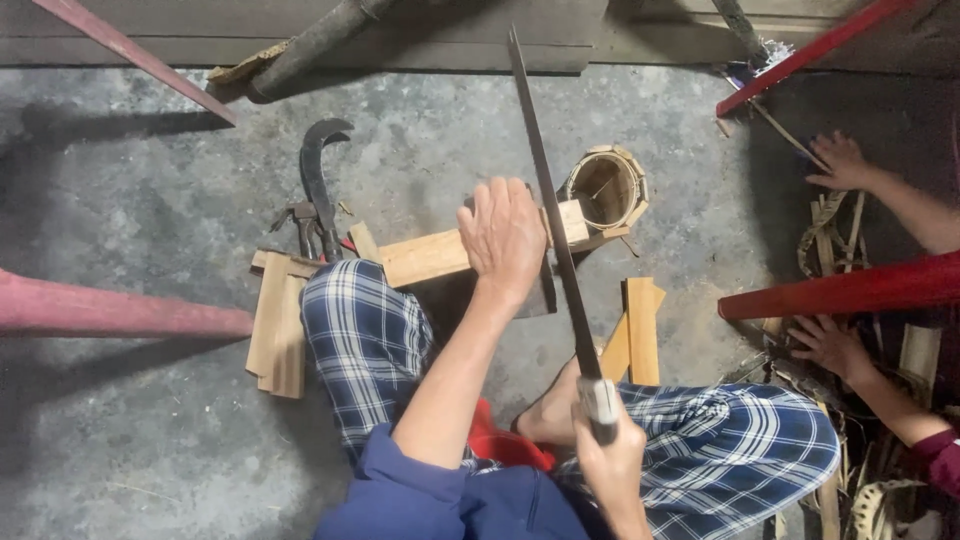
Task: A person uses a hand saw to cut a wooden plank held in a wooden jig on the floor.
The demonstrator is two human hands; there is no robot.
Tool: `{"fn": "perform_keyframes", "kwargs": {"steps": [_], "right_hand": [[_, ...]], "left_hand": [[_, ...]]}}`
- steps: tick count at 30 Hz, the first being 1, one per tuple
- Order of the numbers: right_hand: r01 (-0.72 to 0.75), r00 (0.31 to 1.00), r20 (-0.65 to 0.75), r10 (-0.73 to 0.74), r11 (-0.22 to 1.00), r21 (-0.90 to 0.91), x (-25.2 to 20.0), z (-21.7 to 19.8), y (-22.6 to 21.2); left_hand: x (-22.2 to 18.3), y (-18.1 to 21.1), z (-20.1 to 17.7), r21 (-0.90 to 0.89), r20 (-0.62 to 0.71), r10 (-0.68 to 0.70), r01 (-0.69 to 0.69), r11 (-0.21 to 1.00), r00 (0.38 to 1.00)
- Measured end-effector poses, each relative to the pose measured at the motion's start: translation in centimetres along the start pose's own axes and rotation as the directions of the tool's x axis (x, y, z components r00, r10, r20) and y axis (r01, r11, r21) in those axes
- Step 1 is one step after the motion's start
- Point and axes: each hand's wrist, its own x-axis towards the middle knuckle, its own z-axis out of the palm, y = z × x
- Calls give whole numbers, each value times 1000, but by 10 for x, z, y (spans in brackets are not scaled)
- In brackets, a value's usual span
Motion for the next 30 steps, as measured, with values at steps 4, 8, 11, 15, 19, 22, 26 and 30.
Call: {"fn": "perform_keyframes", "kwargs": {"steps": [4, 8, 11, 15, 19, 22, 26, 30], "right_hand": [[-145, 989, -21, 145, 989, -22, -2, -1, -23], [-174, 982, -106, 156, 965, -194, -45, -14, 49], [-385, 908, -204, 367, 921, -57, -47, -12, 20], [-2, 1000, -30, 1, 1000, -28, -2, 4, 12], [-57, 998, -37, 53, 990, -127, -20, -4, 19], [-390, 917, -156, 367, 908, -153, -56, -20, 34], [-60, 992, -122, 34, 976, -210, -21, -11, 49], [-127, 992, -13, 127, 992, -2, 1, 1, -13]], "left_hand": [[-1, 2, -4, -5, 33, -28, 28, 1000, 999], [4, -1, -1, -13, 22, -47, 47, 999, 999], [-1, -1, -4, 3, 17, -4, 4, 1000, 1000], [0, -2, 3, 5, -35, -9, 9, 1000, 999], [5, -2, 4, 16, -32, -56, 57, 998, 998], [2, 0, 1, 2, 39, -42, 42, 999, 998], [3, -1, 0, 25, -13, -16, 16, 1000, 1000], [9, -2, -3, -46, 36, -103, 105, 993, 994]]}}
